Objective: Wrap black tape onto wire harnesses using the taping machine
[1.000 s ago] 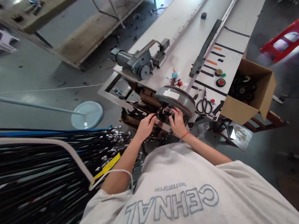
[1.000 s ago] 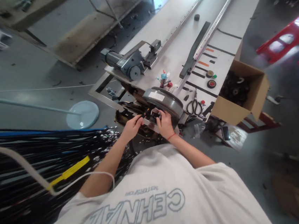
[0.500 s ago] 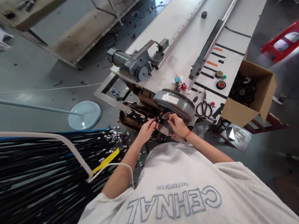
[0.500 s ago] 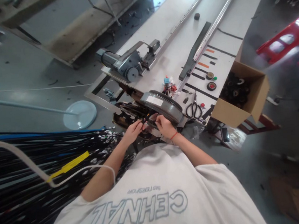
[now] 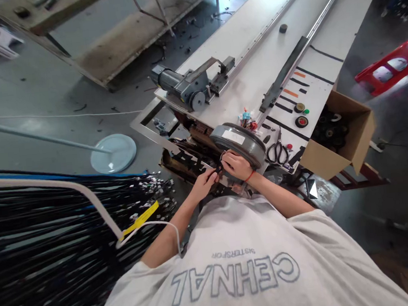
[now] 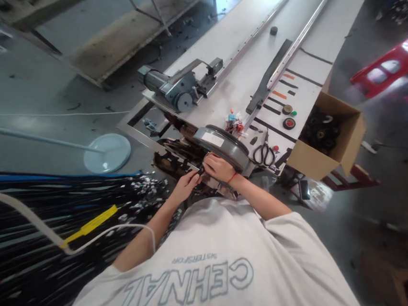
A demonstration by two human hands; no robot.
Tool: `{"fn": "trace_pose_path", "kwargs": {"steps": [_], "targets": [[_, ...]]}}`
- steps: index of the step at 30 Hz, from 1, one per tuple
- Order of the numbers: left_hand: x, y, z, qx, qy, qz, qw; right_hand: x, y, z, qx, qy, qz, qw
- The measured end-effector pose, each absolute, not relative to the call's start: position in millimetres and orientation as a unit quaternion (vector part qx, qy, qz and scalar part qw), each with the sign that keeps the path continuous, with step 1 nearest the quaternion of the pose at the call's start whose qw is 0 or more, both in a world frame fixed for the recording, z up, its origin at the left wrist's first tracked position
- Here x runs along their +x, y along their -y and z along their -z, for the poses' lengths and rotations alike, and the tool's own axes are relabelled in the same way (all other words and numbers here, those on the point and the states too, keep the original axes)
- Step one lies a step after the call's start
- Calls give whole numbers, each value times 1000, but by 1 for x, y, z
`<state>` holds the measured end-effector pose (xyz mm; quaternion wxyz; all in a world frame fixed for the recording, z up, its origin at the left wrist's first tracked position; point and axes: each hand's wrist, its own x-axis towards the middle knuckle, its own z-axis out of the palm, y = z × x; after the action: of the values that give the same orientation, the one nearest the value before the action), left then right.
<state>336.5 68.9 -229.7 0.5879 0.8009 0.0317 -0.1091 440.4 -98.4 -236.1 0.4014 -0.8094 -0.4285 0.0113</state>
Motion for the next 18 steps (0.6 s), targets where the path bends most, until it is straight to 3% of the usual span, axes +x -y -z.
{"fn": "trace_pose_path", "kwargs": {"steps": [5, 10, 14, 18], "targets": [[328, -63, 235, 848, -62, 63, 523, 435, 84, 231, -843, 424, -19, 329], [372, -33, 237, 948, 7, -72, 311, 411, 120, 172, -759, 479, 68, 436], [422, -8, 246, 978, 11, 13, 208, 428, 176, 159, -815, 228, 119, 519], [431, -11, 254, 979, 8, 21, 204, 467, 204, 202, -834, 24, -63, 548]]}}
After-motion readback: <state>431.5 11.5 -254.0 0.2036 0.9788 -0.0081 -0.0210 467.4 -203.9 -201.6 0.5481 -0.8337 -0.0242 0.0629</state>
